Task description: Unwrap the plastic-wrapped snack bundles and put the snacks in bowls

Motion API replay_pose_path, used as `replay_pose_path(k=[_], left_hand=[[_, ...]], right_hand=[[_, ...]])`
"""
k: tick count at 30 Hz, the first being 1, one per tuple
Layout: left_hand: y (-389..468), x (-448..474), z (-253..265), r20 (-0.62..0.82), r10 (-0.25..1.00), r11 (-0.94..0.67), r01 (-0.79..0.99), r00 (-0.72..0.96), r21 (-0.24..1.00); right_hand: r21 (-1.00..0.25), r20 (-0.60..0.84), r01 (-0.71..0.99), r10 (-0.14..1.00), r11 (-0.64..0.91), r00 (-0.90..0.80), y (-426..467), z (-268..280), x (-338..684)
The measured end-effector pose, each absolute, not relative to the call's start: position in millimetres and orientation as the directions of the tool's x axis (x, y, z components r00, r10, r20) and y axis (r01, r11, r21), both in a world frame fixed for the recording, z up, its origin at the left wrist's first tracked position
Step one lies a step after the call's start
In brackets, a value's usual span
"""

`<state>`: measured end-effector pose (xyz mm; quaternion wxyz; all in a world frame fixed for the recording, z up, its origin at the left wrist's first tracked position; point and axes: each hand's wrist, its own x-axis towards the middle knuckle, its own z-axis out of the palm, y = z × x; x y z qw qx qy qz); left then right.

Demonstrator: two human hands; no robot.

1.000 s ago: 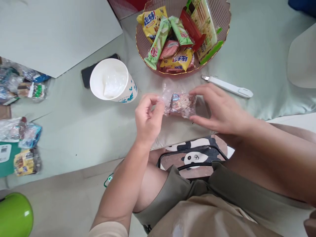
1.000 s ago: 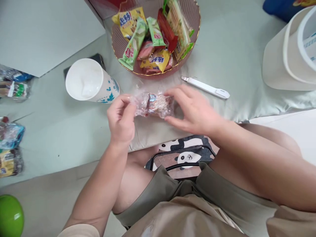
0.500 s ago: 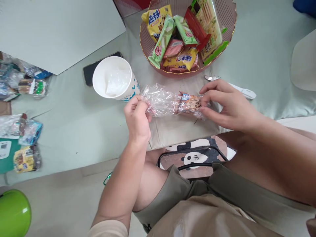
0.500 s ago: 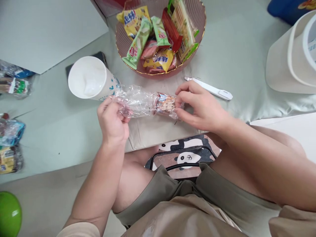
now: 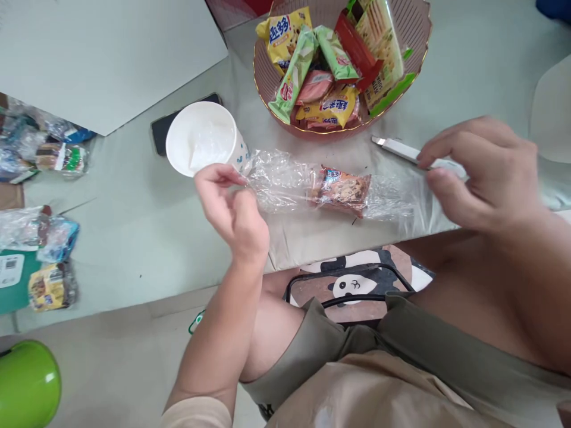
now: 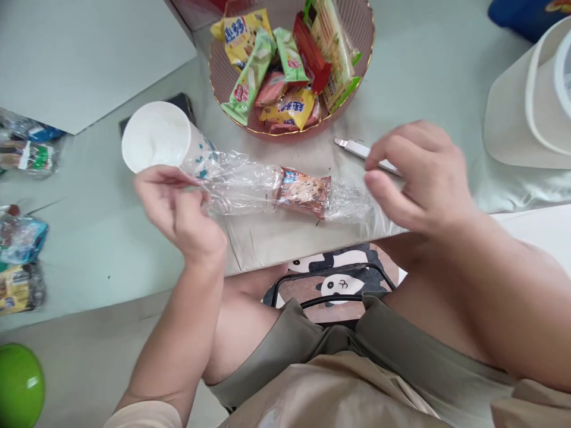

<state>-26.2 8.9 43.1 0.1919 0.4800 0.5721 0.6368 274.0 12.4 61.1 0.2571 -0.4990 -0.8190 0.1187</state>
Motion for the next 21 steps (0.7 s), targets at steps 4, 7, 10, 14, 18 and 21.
replay_pose_path(k=[4, 7, 10, 14, 18, 21], left_hand=[[-1.4, -22.0, 42.9, 0.681, 0.732, -0.534, 0.62, -0.001, 0.575], [-5.1, -19.6, 40.0, 0.486, 0.868, -0.412, 0.692, 0.1, 0.593], [-3.5, -22.4, 38.2, 0.434, 0.897, -0.364, 0.699, 0.085, 0.615], [-2.8, -28.3, 42.8, 0.511, 0.85, -0.464, 0.641, 0.129, 0.611], [-7.5, -28.5, 50.2, 0.622, 0.761, -0.591, 0.595, 0.186, 0.545], [-8.6, -27.7, 52.7, 0.658, 0.729, -0.604, 0.628, 0.187, 0.491]], right_hand=[[-0.459, 0.272, 0.712, 0.847, 0.532, -0.457, 15.1, 55.5, 241.9], [-0.46, 0.262, 0.668, 0.808, 0.585, -0.527, 16.0, 51.1, 231.6], [-0.431, 0.271, 0.68, 0.804, 0.594, -0.53, 12.6, 54.3, 232.5], [-0.415, 0.345, 0.675, 0.792, 0.611, -0.504, 3.2, 67.2, 234.6], [-0.406, 0.417, 0.564, 0.695, 0.719, -0.586, -8.5, 80.3, 232.0], [-0.359, 0.398, 0.505, 0.618, 0.785, -0.678, -16.3, 84.4, 232.6]])
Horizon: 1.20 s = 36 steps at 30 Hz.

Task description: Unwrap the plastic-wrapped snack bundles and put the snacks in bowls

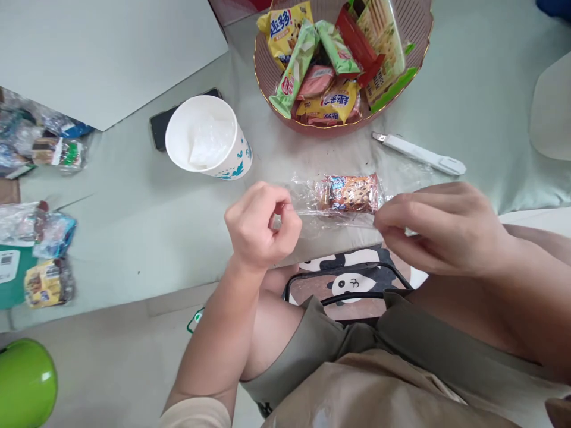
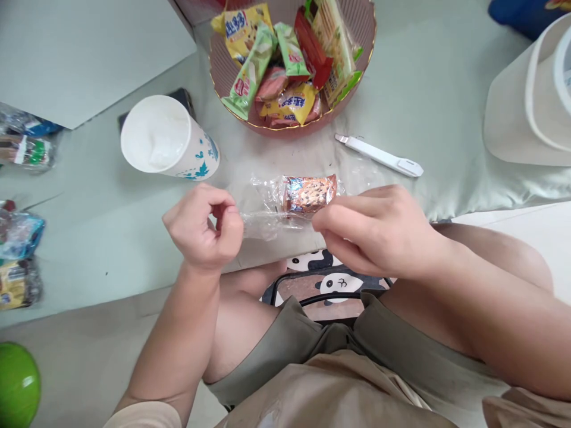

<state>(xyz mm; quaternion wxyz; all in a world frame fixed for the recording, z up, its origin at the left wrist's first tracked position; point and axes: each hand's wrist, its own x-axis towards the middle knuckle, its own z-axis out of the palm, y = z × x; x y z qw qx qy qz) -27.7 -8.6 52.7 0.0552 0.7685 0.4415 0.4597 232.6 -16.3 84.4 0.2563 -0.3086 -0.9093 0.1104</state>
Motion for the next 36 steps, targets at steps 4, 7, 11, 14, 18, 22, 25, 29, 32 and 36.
replay_pose_path(k=[4, 7, 11, 14, 18, 22, 25, 29, 32, 36], left_hand=[[-5.0, -28.0, 51.7, 0.597, 0.767, -0.584, 0.64, 0.234, 0.499], [-2.9, -28.5, 51.5, 0.536, 0.775, -0.61, 0.622, 0.336, 0.492], [-4.1, -28.9, 52.9, 0.305, 0.813, -0.582, 0.66, 0.497, 0.476], [-4.1, -28.3, 50.7, 0.245, 0.807, -0.584, 0.662, 0.538, 0.47], [-0.3, -26.6, 44.7, 0.36, 0.818, -0.575, 0.663, 0.449, 0.479], [5.1, -26.0, 42.0, 0.467, 0.812, -0.574, 0.621, 0.349, 0.534], [9.9, -28.2, 39.0, 0.48, 0.852, -0.491, 0.638, 0.21, 0.594], [19.0, -34.4, 32.1, 0.372, 0.928, -0.298, 0.645, 0.023, 0.704], [24.8, -37.8, 30.0, 0.258, 0.966, -0.196, 0.64, -0.004, 0.743], [26.7, -37.5, 35.3, 0.143, 0.99, -0.105, 0.645, -0.007, 0.757]], right_hand=[[-0.374, 0.171, 0.509, 0.597, 0.775, -0.784, -24.9, 79.0, 238.0], [-0.467, -0.114, 0.579, 0.604, 0.668, -0.789, -31.1, 70.2, 240.8], [-0.521, -0.26, 0.65, 0.623, 0.553, -0.738, -35.7, 63.5, 242.1], [-0.516, -0.29, 0.673, 0.631, 0.53, -0.72, -34.2, 66.0, 244.1], [-0.426, -0.321, 0.732, 0.667, 0.533, -0.672, -29.9, 72.2, 246.9], [-0.357, -0.377, 0.767, 0.669, 0.532, -0.64, -27.9, 74.5, 246.2], [-0.321, -0.376, 0.766, 0.668, 0.557, -0.642, -28.0, 74.6, 246.6], [-0.276, -0.138, 0.739, 0.736, 0.614, -0.663, -27.6, 77.1, 245.2], [-0.355, 0.145, 0.694, 0.77, 0.626, -0.621, -26.0, 76.7, 232.3], [-0.415, 0.368, 0.486, 0.63, 0.77, -0.684, -20.8, 64.4, 202.6]])
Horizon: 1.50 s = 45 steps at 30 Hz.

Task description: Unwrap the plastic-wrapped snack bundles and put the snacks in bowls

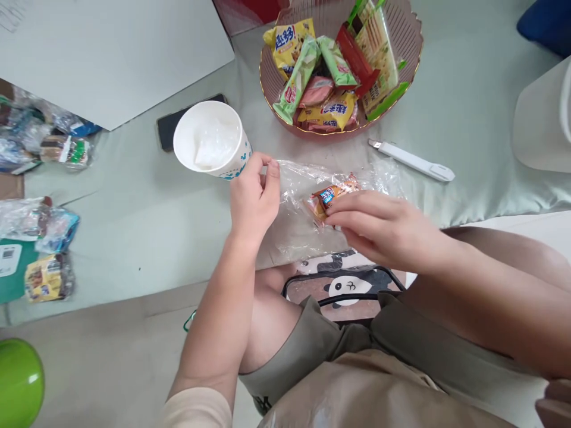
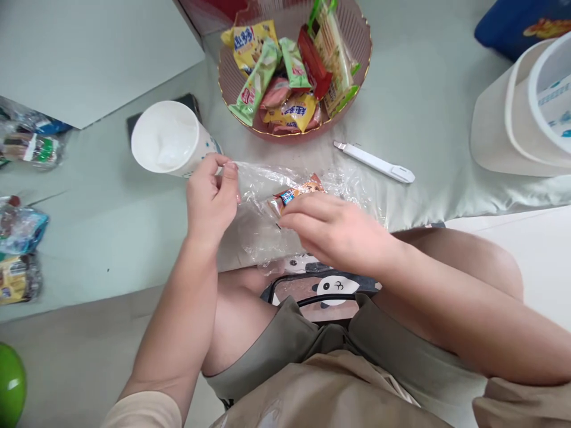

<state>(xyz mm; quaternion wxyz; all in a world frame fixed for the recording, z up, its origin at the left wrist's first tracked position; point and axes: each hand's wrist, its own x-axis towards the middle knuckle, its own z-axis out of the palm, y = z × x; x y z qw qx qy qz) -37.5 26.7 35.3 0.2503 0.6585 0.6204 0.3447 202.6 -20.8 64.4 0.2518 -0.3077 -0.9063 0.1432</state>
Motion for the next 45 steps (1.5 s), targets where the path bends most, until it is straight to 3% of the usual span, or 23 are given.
replay_pose_path(k=[3, 8, 11, 14, 17, 23, 28, 31, 33, 38, 42, 45], left_hand=[[26.2, -37.4, 38.9, 0.113, 0.994, -0.09, 0.656, 0.007, 0.749], [28.3, -43.7, 35.6, 0.141, 0.99, -0.101, 0.715, 0.003, 0.692], [28.3, -47.6, 35.6, 0.129, 0.991, -0.072, 0.727, -0.022, 0.682], [26.7, -49.3, 39.9, 0.097, 0.994, -0.03, 0.73, -0.049, 0.683], [25.3, -50.0, 45.0, 0.054, 0.997, 0.01, 0.74, -0.063, 0.673], [25.2, -47.5, 49.6, -0.071, 0.997, 0.033, 0.745, 0.02, 0.667], [26.3, -40.5, 50.8, -0.123, 0.984, 0.002, 0.692, 0.126, 0.722], [28.6, -37.1, 52.4, -0.144, 0.984, 0.025, 0.704, 0.11, 0.71], [29.9, -36.2, 53.2, -0.145, 0.984, 0.03, 0.711, 0.101, 0.703], [29.1, -37.8, 51.9, -0.145, 0.985, 0.033, 0.717, 0.095, 0.696], [26.8, -40.1, 49.5, -0.131, 0.987, 0.026, 0.72, 0.091, 0.693], [26.0, -40.7, 48.5, -0.135, 0.987, 0.026, 0.727, 0.092, 0.686]], right_hand=[[-0.369, 0.329, 0.469, 0.584, 0.803, -0.742, -11.2, 56.6, 188.9], [-0.318, 0.026, 0.616, 0.656, 0.721, -0.754, 9.8, 60.0, 195.1], [-0.285, -0.019, 0.641, 0.664, 0.713, -0.747, 13.8, 60.2, 201.6], [-0.326, 0.035, 0.626, 0.671, 0.708, -0.741, 9.8, 60.1, 208.5], [-0.445, 0.077, 0.618, 0.715, 0.648, -0.694, 3.8, 65.4, 220.8], [-0.61, 0.231, 0.614, 0.854, 0.5, -0.466, -4.6, 81.1, 248.3], [-0.505, 0.32, 0.767, 0.911, 0.396, -0.259, 19.9, 107.0, 237.7], [-0.344, 0.324, 0.853, 0.903, 0.391, -0.283, 54.6, 124.7, 218.2], [-0.304, 0.252, 0.864, 0.909, 0.401, -0.332, 74.7, 128.8, 206.3], [-0.405, 0.17, 0.834, 0.927, 0.375, -0.334, 86.5, 116.6, 195.7], [-0.545, 0.375, 0.754, 0.911, 0.367, -0.172, 87.2, 110.8, 203.3], [-0.472, 0.527, 0.778, 0.84, 0.415, -0.128, 97.1, 113.5, 206.0]])
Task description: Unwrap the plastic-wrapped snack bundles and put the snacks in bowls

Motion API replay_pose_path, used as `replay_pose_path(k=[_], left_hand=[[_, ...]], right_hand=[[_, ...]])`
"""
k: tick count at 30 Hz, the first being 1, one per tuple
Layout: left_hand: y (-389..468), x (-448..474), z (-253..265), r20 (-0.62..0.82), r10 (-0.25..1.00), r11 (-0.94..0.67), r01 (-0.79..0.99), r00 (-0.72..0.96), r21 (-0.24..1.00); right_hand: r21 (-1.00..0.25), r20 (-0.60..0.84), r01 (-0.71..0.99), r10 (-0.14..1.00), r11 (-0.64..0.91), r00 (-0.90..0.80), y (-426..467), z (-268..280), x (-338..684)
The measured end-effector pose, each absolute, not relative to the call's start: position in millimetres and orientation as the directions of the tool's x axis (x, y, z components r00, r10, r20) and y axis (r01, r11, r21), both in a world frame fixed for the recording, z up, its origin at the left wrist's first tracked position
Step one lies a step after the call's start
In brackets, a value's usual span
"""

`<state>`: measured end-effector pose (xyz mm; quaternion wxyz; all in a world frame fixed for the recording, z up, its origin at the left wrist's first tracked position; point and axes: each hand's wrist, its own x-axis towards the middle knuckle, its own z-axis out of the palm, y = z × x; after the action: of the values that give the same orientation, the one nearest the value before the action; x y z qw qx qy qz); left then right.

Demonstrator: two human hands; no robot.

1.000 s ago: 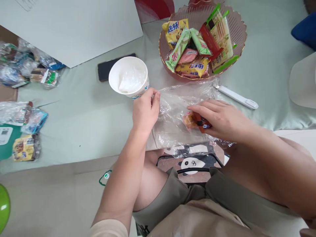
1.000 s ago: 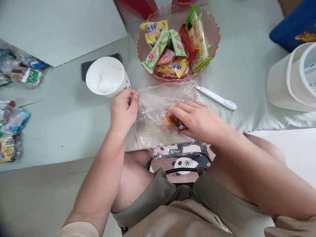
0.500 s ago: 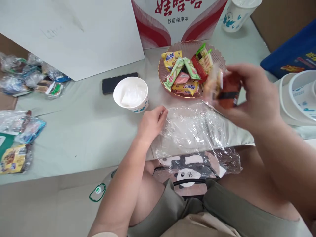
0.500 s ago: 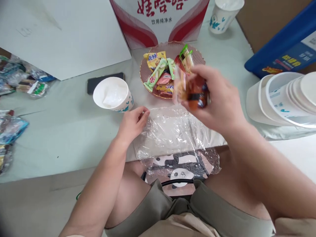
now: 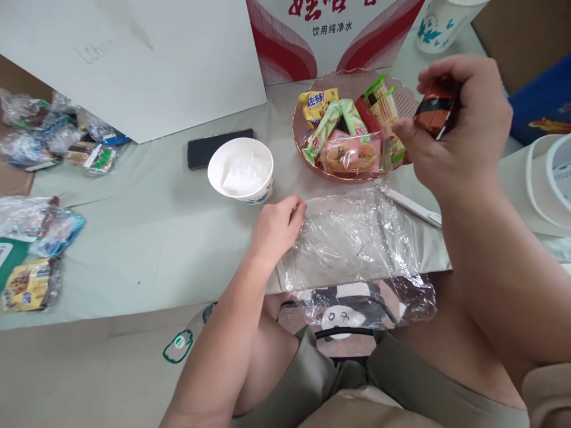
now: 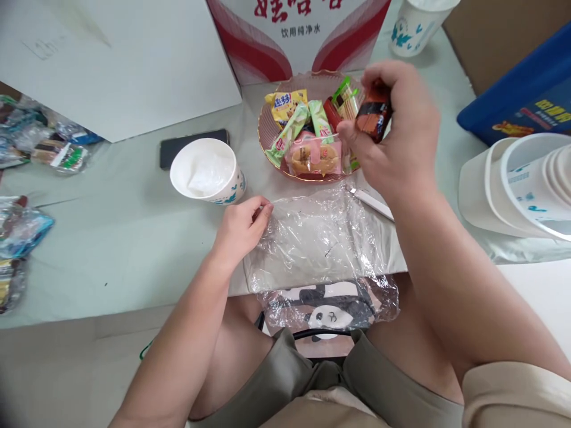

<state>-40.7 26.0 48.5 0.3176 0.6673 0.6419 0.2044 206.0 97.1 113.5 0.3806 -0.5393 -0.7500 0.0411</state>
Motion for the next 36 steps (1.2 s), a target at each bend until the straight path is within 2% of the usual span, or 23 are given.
replay_pose_path(k=[3, 8, 10, 14, 18, 24, 29, 32, 36], left_hand=[[25.8, -39.9, 48.0, -0.142, 0.985, 0.026, 0.731, 0.098, 0.681], [25.5, -37.8, 49.6, -0.166, 0.981, 0.039, 0.741, 0.099, 0.671], [25.1, -37.3, 50.8, -0.17, 0.981, 0.043, 0.741, 0.097, 0.67], [23.9, -35.8, 51.4, -0.164, 0.981, 0.032, 0.748, 0.103, 0.663], [22.6, -33.8, 49.9, -0.16, 0.98, 0.019, 0.752, 0.116, 0.659], [21.1, -35.3, 51.4, -0.174, 0.979, 0.04, 0.735, 0.108, 0.677], [21.4, -36.2, 53.5, -0.185, 0.977, 0.054, 0.72, 0.105, 0.692], [21.7, -36.2, 52.1, -0.182, 0.977, 0.049, 0.719, 0.109, 0.693], [22.4, -39.6, 49.1, -0.154, 0.977, 0.009, 0.694, 0.148, 0.719]], right_hand=[[-0.398, 0.471, 0.819, 0.858, 0.414, -0.205, 108.4, 116.3, 202.1], [-0.381, 0.126, 0.815, 0.898, 0.437, -0.422, 114.6, 113.7, 193.7], [-0.376, 0.082, 0.804, 0.881, 0.461, -0.467, 113.2, 110.3, 193.1], [-0.322, 0.146, 0.821, 0.881, 0.472, -0.45, 112.4, 97.9, 193.9], [-0.291, 0.161, 0.864, 0.912, 0.41, -0.378, 116.5, 86.7, 194.3], [-0.387, 0.155, 0.842, 0.926, 0.376, -0.343, 115.8, 99.0, 201.4], [-0.567, 0.21, 0.777, 0.96, 0.273, -0.184, 112.2, 117.3, 194.9], [-0.527, 0.314, 0.79, 0.936, 0.313, -0.161, 116.7, 121.4, 184.7], [-0.466, 0.317, 0.795, 0.912, 0.388, -0.26, 120.6, 119.9, 180.3]])
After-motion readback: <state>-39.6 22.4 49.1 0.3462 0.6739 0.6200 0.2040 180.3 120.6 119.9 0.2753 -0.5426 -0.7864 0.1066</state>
